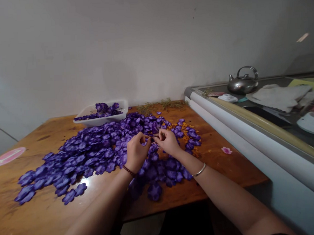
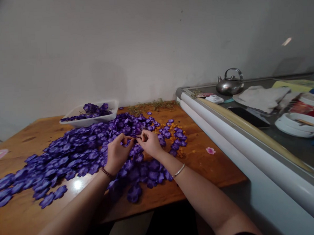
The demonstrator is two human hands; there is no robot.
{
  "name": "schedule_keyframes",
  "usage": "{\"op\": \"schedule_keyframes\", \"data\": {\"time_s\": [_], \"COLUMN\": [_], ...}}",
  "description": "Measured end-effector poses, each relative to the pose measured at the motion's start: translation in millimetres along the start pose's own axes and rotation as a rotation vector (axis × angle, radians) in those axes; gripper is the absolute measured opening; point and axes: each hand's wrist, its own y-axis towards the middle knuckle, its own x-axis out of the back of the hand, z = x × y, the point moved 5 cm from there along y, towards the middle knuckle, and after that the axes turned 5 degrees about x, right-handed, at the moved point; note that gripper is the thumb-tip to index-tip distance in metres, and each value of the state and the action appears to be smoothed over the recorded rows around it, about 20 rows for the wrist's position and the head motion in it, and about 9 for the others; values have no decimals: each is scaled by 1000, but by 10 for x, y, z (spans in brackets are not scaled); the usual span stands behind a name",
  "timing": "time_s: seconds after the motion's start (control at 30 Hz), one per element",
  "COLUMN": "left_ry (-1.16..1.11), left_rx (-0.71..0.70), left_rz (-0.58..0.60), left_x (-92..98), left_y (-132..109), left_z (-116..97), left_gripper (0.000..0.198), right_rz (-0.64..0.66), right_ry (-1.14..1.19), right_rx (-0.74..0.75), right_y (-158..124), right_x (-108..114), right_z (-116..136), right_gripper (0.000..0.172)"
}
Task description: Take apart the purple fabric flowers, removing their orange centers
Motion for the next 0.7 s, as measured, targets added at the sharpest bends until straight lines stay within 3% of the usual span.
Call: {"op": "schedule_keyframes", "data": {"time_s": [0.17,0.5,0.7], "left_ry": [25,-109,-95], "left_rx": [19,2,-28], "left_rz": [-10,-136,-62], "left_x": [10,60,15], "left_y": [6,-11,-23], "left_z": [22,-3,-26], "left_gripper": [29,32,30], "right_rz": [-5,-108,-117], "right_ry": [36,396,421], "right_rx": [-26,-348,-380], "right_y": [-13,-17,-19], "right_x": [-7,-7,-8], "right_z": [23,-108,-117], "right_gripper": [37,56,56]}}
